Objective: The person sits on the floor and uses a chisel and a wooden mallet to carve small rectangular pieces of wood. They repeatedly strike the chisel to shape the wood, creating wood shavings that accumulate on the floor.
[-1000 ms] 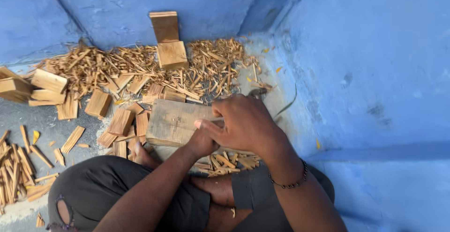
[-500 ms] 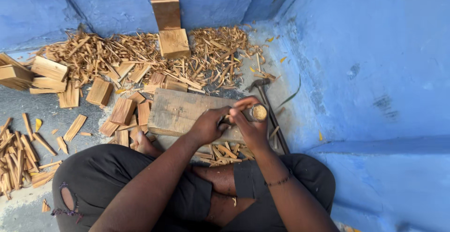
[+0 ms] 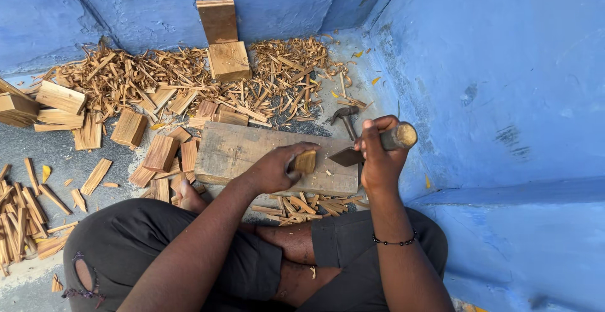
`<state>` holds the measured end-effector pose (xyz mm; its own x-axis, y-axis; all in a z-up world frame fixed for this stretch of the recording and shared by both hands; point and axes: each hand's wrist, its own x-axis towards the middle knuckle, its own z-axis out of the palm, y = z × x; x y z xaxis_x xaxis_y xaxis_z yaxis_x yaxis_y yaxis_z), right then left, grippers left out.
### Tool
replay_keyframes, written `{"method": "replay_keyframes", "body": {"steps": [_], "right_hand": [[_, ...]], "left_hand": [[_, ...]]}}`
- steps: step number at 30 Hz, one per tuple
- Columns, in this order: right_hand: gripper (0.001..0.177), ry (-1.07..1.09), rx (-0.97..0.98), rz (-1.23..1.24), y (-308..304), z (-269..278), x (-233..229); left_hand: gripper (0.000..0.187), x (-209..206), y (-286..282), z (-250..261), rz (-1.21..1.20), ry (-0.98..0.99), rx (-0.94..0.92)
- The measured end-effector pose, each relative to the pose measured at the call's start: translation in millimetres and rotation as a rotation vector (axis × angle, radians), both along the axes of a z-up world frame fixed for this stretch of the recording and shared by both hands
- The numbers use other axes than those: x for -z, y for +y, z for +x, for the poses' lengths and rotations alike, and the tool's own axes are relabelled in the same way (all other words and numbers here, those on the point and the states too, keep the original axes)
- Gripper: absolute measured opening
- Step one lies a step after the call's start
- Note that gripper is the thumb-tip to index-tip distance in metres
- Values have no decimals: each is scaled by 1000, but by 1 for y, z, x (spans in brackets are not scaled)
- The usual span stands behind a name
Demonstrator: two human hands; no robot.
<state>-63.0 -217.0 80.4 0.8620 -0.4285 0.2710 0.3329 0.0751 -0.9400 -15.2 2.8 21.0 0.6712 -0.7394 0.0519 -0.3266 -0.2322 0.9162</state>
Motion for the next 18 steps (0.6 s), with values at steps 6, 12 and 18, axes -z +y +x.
{"method": "replay_keyframes", "body": {"steps": [6,12,18], "right_hand": [[23,2,7,111,-2,9,-1],[24,36,32,128,-4,9,-2],[24,9,-83,125,2,6,8]], "left_hand": [[44,-13,0,-4,59,-303,-294],[48,-25,12,-21,406,-160,45],[40,-3,19,-15,189,-230,-117]]}}
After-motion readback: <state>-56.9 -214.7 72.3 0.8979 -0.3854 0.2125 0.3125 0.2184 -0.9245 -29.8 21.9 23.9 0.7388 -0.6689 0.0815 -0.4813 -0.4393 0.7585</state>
